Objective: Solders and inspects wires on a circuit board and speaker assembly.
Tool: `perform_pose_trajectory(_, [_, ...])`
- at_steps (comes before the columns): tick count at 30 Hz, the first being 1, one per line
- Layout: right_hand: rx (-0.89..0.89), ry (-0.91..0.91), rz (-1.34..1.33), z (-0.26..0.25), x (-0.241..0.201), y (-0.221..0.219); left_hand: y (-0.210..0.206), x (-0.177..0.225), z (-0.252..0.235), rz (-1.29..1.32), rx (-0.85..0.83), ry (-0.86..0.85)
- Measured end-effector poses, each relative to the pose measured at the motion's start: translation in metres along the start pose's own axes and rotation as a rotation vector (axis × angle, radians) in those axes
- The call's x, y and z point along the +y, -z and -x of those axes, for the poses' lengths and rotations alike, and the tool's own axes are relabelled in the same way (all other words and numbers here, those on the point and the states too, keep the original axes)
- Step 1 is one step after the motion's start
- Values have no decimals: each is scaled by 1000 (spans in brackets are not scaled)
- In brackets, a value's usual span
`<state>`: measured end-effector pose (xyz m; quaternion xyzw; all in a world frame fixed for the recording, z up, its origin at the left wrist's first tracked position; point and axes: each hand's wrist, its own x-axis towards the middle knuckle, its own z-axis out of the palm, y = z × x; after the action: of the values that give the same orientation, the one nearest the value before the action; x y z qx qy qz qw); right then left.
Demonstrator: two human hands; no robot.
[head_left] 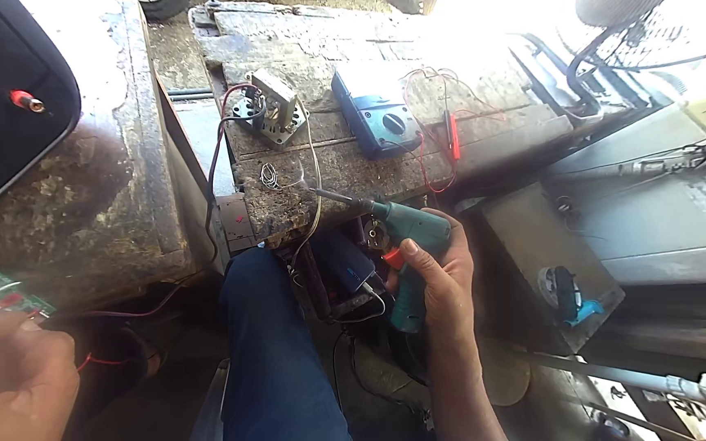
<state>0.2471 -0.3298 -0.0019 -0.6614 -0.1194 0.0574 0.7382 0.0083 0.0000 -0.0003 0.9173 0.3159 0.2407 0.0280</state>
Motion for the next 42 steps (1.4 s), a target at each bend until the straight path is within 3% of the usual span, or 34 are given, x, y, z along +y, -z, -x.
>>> perform_pose_trajectory(5, [-53,-10,17,12,-13,-10,7,5,1,-18,75,-71])
perform_pose_trajectory(9, [-299,92,0,2,-11,-43,18,17,-5,-151,155,-102])
perform_pose_trajectory(17, [-674,254,25,-21,3,-128,18,15,-6,-157,140,-95])
perform_pose_trajectory(36, [-592,327,43,4,28,-150,20,17,-8,-172,141,-108])
perform_pose_trajectory(42, [-500,197,-28,27,30,-150,22,17,-10,-168,122,-114])
